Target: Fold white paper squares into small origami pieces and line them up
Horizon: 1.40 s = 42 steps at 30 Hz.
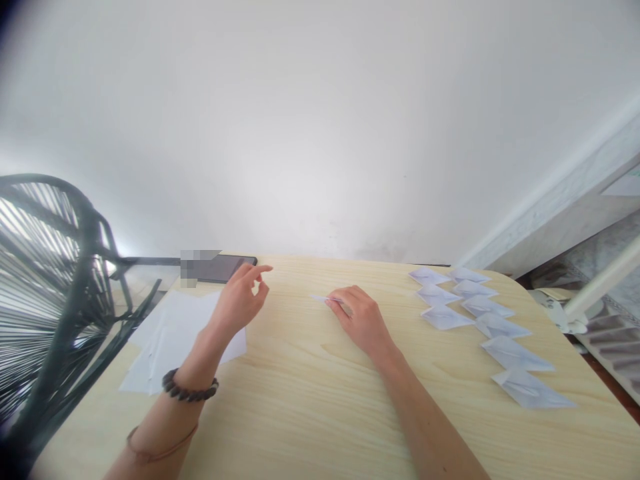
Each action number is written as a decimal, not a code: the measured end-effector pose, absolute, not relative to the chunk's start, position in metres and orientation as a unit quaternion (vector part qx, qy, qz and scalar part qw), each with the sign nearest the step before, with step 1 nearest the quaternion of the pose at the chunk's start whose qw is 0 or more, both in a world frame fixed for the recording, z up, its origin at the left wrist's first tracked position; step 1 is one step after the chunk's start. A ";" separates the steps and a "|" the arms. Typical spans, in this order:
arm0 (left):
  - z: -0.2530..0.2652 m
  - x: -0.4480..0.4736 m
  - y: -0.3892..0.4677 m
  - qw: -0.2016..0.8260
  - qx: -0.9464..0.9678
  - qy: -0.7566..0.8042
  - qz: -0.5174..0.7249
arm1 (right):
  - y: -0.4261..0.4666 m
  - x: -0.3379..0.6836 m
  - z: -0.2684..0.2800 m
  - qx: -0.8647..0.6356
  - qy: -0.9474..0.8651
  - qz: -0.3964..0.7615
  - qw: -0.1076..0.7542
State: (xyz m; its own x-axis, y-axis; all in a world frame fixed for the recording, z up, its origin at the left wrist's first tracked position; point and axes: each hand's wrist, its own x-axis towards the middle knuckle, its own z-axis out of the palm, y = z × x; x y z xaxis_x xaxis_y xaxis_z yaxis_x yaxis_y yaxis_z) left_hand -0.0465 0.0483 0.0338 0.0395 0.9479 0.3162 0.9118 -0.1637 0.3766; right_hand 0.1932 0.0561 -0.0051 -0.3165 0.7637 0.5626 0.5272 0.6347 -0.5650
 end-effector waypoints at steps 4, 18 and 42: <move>0.025 -0.004 0.055 0.139 0.782 0.529 0.299 | 0.055 0.193 -0.004 -0.407 -0.801 0.139 0.416; 0.014 0.014 0.045 0.257 0.804 0.440 0.305 | 0.055 0.193 -0.004 -0.401 -0.812 0.148 0.397; 0.010 0.007 0.047 0.317 0.737 0.455 0.386 | 0.056 0.192 0.000 -0.423 -0.796 0.232 0.366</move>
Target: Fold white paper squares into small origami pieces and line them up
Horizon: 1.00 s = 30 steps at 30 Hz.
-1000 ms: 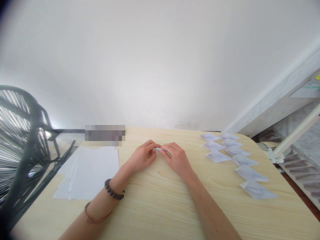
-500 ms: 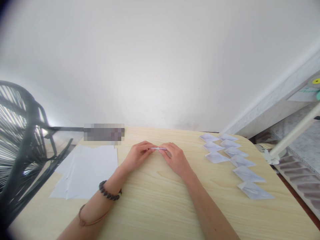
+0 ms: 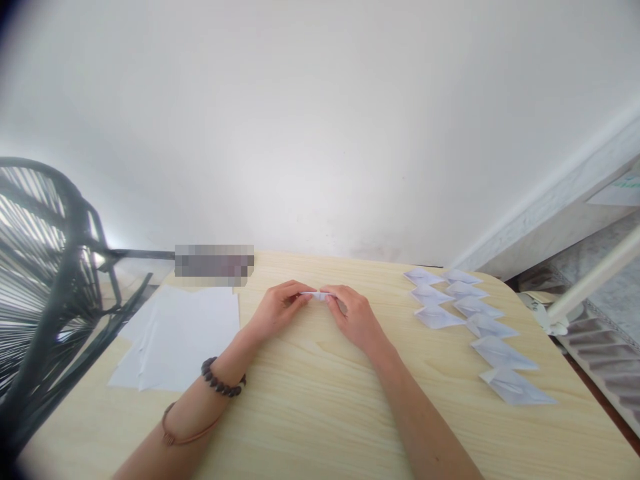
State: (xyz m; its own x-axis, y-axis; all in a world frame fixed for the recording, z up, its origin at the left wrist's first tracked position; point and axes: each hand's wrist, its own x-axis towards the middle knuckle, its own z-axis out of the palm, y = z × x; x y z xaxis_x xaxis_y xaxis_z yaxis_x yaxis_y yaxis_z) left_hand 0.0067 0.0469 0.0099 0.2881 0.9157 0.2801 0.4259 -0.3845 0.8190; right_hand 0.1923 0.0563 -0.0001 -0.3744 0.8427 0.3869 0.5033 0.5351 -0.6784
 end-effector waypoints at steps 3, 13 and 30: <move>0.011 0.007 0.047 0.322 0.734 0.451 0.392 | 0.057 0.193 0.000 -0.440 -0.789 0.225 0.364; 0.011 0.009 0.044 0.331 0.732 0.450 0.390 | 0.054 0.191 0.000 -0.463 -0.777 0.211 0.371; 0.012 0.010 0.041 0.307 0.750 0.453 0.372 | 0.052 0.191 0.002 -0.441 -0.783 0.276 0.342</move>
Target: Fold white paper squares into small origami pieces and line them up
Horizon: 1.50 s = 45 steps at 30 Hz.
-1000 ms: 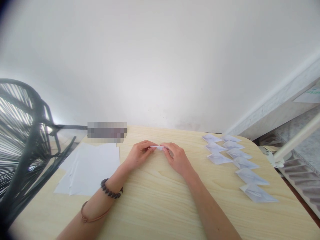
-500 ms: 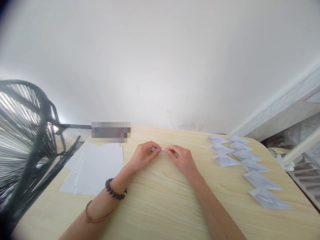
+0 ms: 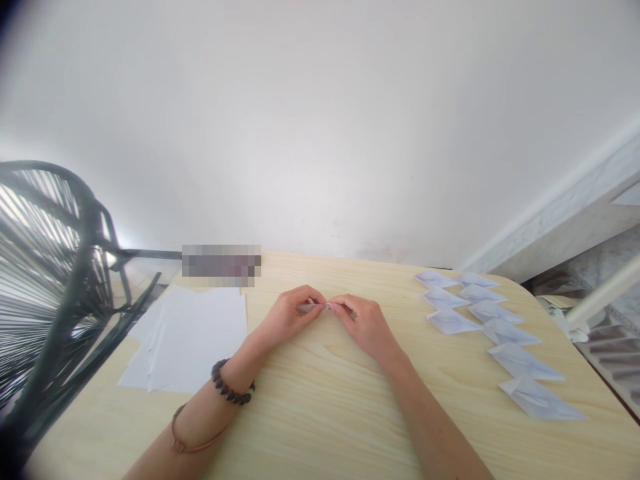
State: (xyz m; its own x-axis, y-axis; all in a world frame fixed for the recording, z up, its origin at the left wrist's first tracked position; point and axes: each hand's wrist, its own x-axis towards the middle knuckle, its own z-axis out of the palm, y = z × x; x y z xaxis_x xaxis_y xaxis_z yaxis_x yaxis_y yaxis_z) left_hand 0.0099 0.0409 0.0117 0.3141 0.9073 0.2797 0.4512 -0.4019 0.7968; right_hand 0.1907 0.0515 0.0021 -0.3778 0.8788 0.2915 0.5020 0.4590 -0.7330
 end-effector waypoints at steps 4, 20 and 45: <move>0.010 0.009 0.042 0.299 0.752 0.456 0.371 | 0.051 0.188 0.000 -0.443 -0.785 0.249 0.355; 0.006 0.006 0.047 0.348 0.696 0.478 0.407 | 0.054 0.192 0.001 -0.472 -0.753 0.279 0.364; 0.010 0.009 0.048 0.537 0.581 0.472 0.390 | 0.054 0.195 0.006 -0.449 -0.742 0.313 0.386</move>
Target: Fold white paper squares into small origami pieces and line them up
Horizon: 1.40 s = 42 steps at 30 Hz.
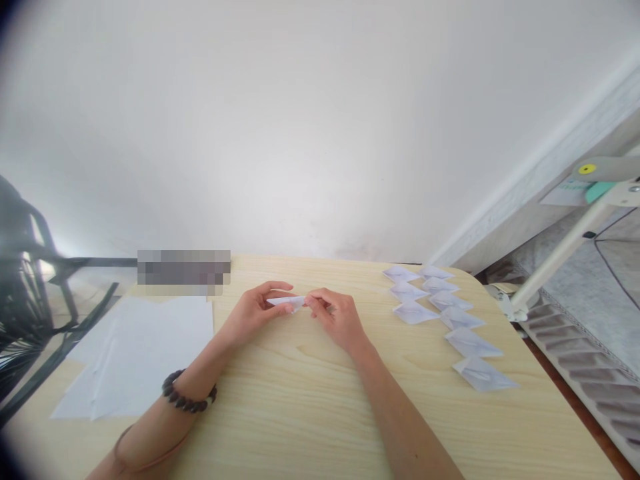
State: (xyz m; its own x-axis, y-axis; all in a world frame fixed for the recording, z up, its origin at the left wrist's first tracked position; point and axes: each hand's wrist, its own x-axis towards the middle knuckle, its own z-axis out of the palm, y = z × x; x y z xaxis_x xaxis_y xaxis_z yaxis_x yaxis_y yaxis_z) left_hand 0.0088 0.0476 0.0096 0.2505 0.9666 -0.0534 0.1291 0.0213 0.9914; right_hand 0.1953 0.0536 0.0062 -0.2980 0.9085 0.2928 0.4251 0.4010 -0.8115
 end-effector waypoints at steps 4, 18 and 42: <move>0.010 0.008 0.046 0.554 0.591 0.458 0.367 | 0.053 0.194 0.005 -0.438 -0.737 0.326 0.399; 0.014 0.010 0.044 0.554 0.595 0.463 0.353 | 0.050 0.192 0.007 -0.458 -0.749 0.288 0.383; 0.006 0.006 0.047 0.533 0.599 0.462 0.378 | 0.051 0.191 0.001 -0.415 -0.805 0.266 0.331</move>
